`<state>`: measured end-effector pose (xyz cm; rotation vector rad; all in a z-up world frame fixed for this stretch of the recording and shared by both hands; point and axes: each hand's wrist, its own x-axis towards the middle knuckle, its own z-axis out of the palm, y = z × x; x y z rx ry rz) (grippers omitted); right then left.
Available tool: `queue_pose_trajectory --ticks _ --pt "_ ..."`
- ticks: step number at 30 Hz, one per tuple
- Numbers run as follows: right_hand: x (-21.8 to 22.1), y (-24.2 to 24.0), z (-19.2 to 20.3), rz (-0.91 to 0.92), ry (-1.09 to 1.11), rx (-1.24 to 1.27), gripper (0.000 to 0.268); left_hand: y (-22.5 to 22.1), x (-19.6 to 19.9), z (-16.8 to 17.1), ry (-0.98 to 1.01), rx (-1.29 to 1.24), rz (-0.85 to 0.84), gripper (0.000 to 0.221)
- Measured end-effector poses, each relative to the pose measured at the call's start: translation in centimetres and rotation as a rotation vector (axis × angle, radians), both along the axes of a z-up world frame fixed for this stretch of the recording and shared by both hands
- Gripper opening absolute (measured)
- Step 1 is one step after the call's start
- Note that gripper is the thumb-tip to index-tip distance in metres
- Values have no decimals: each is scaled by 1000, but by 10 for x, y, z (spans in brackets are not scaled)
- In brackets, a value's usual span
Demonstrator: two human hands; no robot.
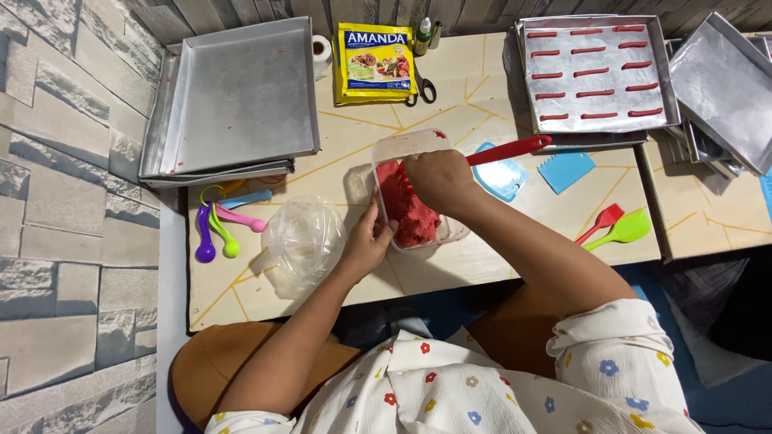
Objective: Preparing a baking tray with parchment paper and filling a piping bag with red dough using a spatula.
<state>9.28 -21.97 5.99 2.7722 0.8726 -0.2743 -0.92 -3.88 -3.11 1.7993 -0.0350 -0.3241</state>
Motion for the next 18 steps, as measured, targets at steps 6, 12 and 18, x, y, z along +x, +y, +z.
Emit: queue_pose_trajectory --ticks 6,12,18 --pt "9 9 -38 -38 5 -56 22 -4 -1 12 49 -53 20 75" --pt "-1 27 -43 -34 -136 -102 19 -4 -2 19 162 -120 10 67" --pt "0 41 -71 -60 -72 -78 17 -8 -10 45 198 -48 19 57"
